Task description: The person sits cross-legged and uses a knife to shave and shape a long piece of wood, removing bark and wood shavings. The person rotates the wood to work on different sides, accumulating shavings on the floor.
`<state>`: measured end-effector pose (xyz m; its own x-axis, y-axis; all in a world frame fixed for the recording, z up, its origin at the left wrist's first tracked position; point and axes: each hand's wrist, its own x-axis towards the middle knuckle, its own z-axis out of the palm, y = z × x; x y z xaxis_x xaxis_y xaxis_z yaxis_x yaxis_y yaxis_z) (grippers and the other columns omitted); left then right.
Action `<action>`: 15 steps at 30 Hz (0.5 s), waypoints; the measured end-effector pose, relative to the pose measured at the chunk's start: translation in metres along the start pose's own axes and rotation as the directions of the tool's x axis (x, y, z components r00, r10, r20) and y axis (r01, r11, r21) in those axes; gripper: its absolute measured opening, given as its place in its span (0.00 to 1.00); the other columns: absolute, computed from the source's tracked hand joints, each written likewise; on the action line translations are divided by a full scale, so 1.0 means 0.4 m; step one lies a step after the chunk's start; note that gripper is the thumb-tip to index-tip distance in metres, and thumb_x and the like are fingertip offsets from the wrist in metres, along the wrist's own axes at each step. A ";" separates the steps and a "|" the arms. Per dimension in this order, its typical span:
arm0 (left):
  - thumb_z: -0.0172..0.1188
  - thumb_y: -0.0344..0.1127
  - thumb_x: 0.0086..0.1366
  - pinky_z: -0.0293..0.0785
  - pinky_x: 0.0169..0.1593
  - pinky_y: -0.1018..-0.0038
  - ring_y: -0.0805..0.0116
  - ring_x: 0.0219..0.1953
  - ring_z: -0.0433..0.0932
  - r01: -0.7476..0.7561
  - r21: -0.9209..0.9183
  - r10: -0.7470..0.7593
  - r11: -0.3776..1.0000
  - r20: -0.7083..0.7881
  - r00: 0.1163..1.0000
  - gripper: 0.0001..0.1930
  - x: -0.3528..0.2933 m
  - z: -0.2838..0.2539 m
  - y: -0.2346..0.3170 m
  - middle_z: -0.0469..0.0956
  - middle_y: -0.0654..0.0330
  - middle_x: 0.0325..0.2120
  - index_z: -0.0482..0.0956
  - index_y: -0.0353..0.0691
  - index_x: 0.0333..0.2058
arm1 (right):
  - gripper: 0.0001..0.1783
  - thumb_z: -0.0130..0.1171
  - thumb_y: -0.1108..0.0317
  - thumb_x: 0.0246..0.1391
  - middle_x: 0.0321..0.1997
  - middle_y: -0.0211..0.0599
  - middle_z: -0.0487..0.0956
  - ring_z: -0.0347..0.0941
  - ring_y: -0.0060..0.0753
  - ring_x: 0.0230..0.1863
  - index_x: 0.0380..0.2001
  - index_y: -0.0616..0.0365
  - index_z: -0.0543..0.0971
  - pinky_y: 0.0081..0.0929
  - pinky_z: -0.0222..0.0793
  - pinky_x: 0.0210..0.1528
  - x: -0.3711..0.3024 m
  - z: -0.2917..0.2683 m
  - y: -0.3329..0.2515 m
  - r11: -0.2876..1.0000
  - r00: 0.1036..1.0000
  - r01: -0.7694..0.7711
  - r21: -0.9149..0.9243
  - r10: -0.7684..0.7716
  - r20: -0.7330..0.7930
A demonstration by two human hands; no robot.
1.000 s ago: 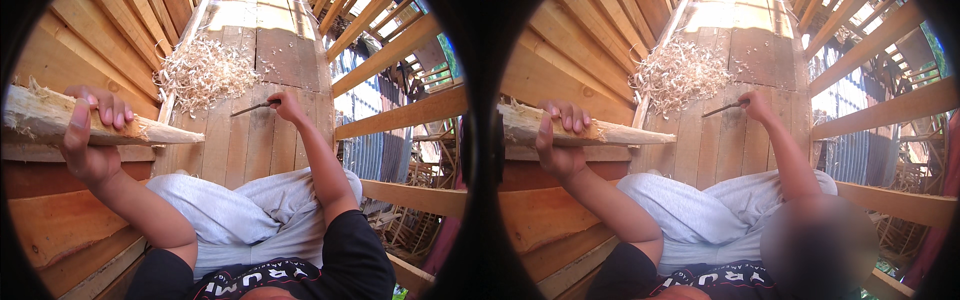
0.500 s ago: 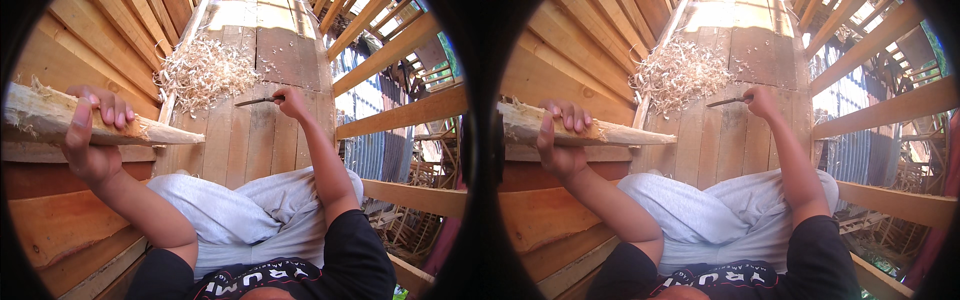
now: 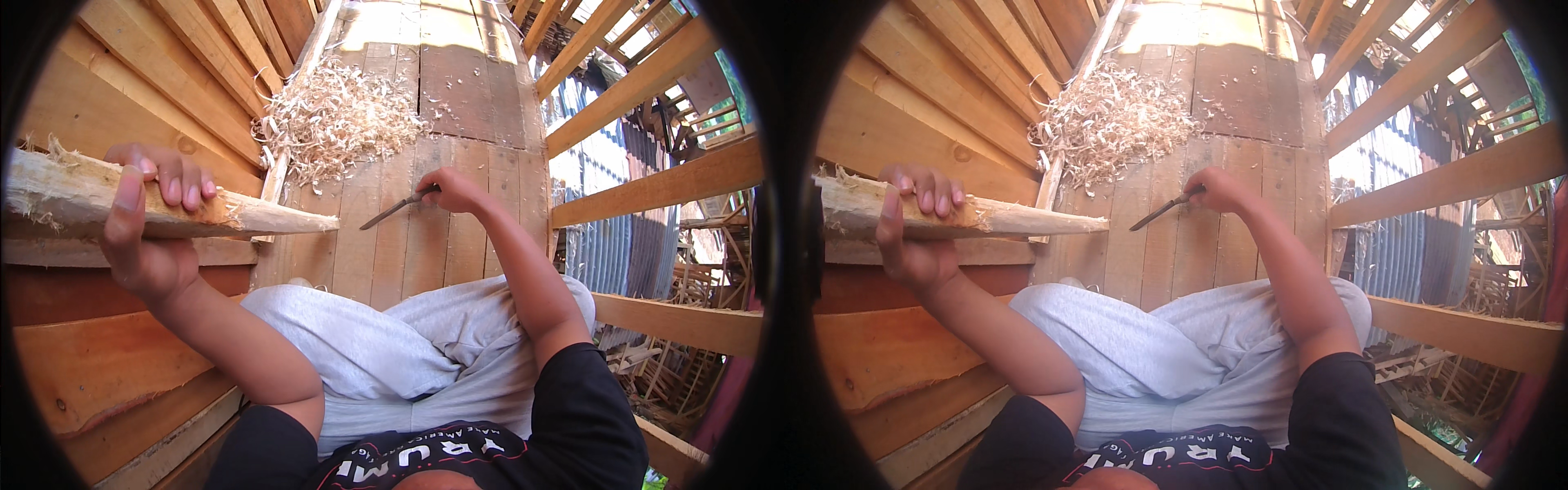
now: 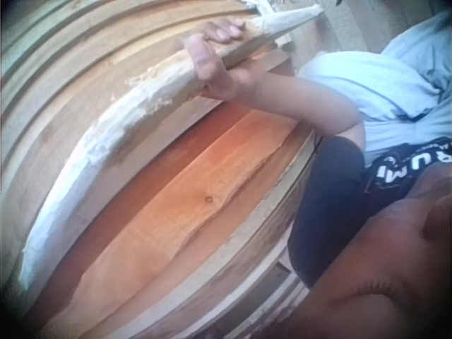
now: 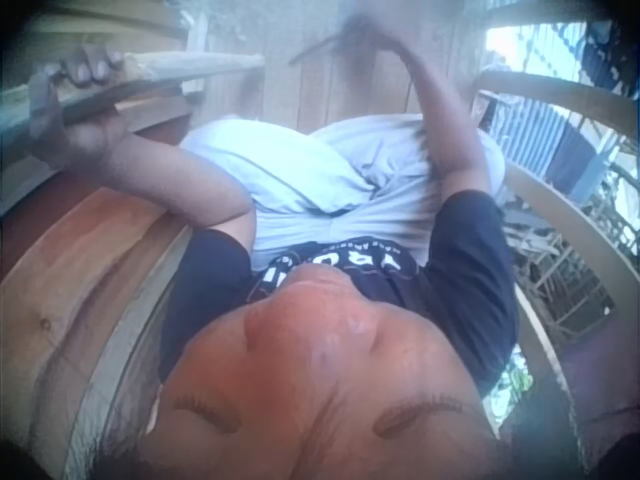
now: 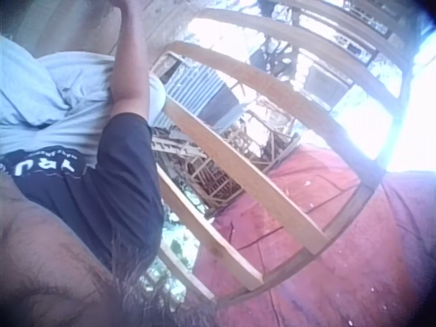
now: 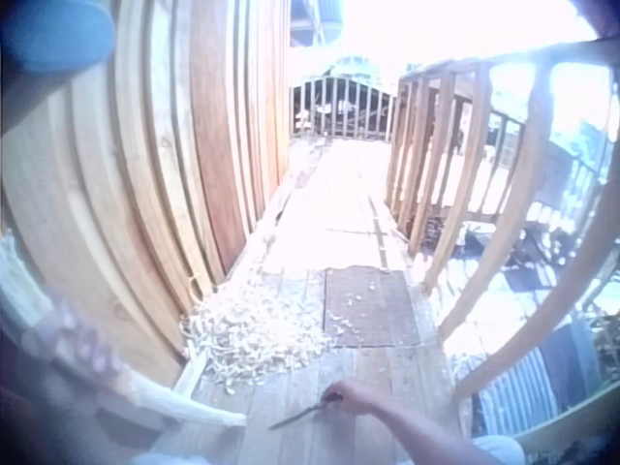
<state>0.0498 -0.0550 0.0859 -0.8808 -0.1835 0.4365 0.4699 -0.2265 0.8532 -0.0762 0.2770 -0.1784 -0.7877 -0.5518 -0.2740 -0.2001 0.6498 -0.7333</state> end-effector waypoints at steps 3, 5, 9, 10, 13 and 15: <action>0.55 0.42 0.59 0.66 0.35 0.69 0.70 0.25 0.64 0.003 0.007 -0.003 1.000 -0.005 1.000 0.13 -0.003 0.002 0.002 0.64 0.61 0.22 0.67 0.39 0.34 | 0.13 0.63 0.75 0.50 0.38 0.43 0.83 0.79 0.40 0.40 0.41 0.60 0.81 0.32 0.72 0.44 0.009 0.027 -0.018 0.999 0.979 -0.044 0.003 0.044 -0.198; 0.55 0.42 0.59 0.66 0.35 0.69 0.70 0.25 0.64 0.004 0.019 -0.004 1.000 -0.016 1.000 0.13 -0.005 0.005 0.002 0.65 0.60 0.22 0.67 0.39 0.34 | 0.13 0.63 0.75 0.50 0.37 0.45 0.83 0.79 0.40 0.40 0.41 0.60 0.81 0.32 0.72 0.45 0.011 0.025 -0.032 0.998 0.967 -0.063 0.007 0.062 -0.246; 0.56 0.40 0.59 0.67 0.35 0.69 0.69 0.24 0.65 0.005 0.011 -0.005 1.000 -0.020 1.000 0.12 -0.004 0.010 -0.003 0.66 0.60 0.22 0.69 0.38 0.34 | 0.11 0.62 0.72 0.52 0.37 0.46 0.83 0.79 0.43 0.40 0.40 0.60 0.82 0.34 0.72 0.44 -0.005 0.028 -0.049 0.998 0.995 0.034 -0.049 -0.039 -0.091; 0.56 0.40 0.58 0.67 0.34 0.69 0.69 0.24 0.65 0.005 0.003 -0.005 1.000 -0.017 1.000 0.12 -0.003 0.012 -0.004 0.66 0.59 0.22 0.69 0.38 0.34 | 0.11 0.61 0.71 0.52 0.37 0.46 0.82 0.79 0.43 0.40 0.40 0.60 0.82 0.35 0.72 0.44 -0.008 0.049 -0.052 0.996 0.986 0.001 -0.085 -0.015 -0.164; 0.57 0.39 0.58 0.68 0.35 0.68 0.69 0.24 0.66 -0.006 0.000 0.006 1.000 -0.029 1.000 0.12 -0.003 0.033 -0.012 0.66 0.59 0.21 0.69 0.38 0.34 | 0.11 0.61 0.69 0.53 0.38 0.47 0.82 0.78 0.46 0.40 0.40 0.59 0.81 0.37 0.72 0.43 0.002 0.057 -0.049 0.985 0.964 -0.105 -0.139 0.067 -0.257; 0.57 0.39 0.58 0.68 0.35 0.68 0.69 0.24 0.66 -0.007 -0.026 0.007 1.000 0.005 1.000 0.11 0.002 0.035 -0.022 0.66 0.59 0.21 0.70 0.38 0.34 | 0.11 0.60 0.68 0.54 0.37 0.47 0.82 0.79 0.44 0.40 0.41 0.60 0.80 0.37 0.71 0.42 0.012 0.034 -0.042 0.983 0.970 -0.137 -0.125 0.108 -0.219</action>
<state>0.0442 -0.0398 0.0826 -0.8778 -0.1807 0.4436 0.4772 -0.2503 0.8424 -0.0689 0.2562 -0.1757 -0.9130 -0.3507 -0.2084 -0.1613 0.7796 -0.6051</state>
